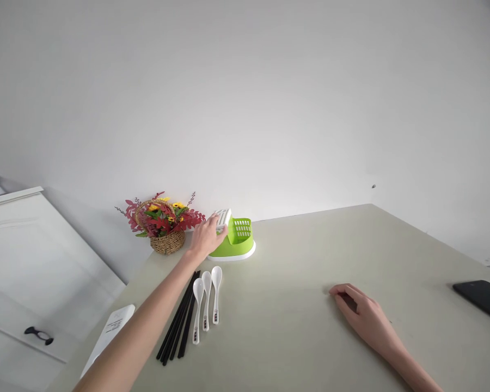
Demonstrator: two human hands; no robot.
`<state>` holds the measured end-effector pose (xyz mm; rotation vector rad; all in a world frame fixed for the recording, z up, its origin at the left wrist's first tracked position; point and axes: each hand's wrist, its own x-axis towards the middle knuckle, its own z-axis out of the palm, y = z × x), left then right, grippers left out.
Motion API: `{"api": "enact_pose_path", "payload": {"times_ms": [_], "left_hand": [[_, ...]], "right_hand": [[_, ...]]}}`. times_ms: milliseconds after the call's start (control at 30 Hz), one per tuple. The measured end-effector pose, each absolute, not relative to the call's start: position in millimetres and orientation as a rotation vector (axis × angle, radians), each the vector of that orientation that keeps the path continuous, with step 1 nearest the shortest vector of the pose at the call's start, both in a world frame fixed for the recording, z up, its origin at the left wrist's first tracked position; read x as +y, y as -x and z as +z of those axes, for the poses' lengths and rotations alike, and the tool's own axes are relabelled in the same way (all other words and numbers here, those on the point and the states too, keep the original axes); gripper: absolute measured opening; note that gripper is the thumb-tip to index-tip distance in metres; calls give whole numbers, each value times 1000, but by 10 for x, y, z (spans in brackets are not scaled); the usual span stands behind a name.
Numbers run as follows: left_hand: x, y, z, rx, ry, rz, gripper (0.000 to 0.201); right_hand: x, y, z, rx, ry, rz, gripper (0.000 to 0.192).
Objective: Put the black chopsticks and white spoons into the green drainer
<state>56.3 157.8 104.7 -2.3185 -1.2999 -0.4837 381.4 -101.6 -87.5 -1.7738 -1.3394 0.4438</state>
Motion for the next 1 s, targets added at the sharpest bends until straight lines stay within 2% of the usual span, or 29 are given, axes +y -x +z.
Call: {"api": "enact_pose_path", "payload": {"times_ms": [300,767,867,1000], "left_hand": [[1594,-28,1010,-1460,2178,-479,49],[1468,196,991,-1507,2104,-450,55],[1341,88,1025,-1481,2050,-570,53],[936,-272,911,-1331,2094,-993,43]], "right_hand": [[-1044,-3808,-898,-1340,1798,454,29],[-1042,-3813,-921,-1337,1790,443,31],[-1036,-3815,-933,-1332,1794,439,32],[-1034,-3809,-943,-1328,1791,412,32]]}}
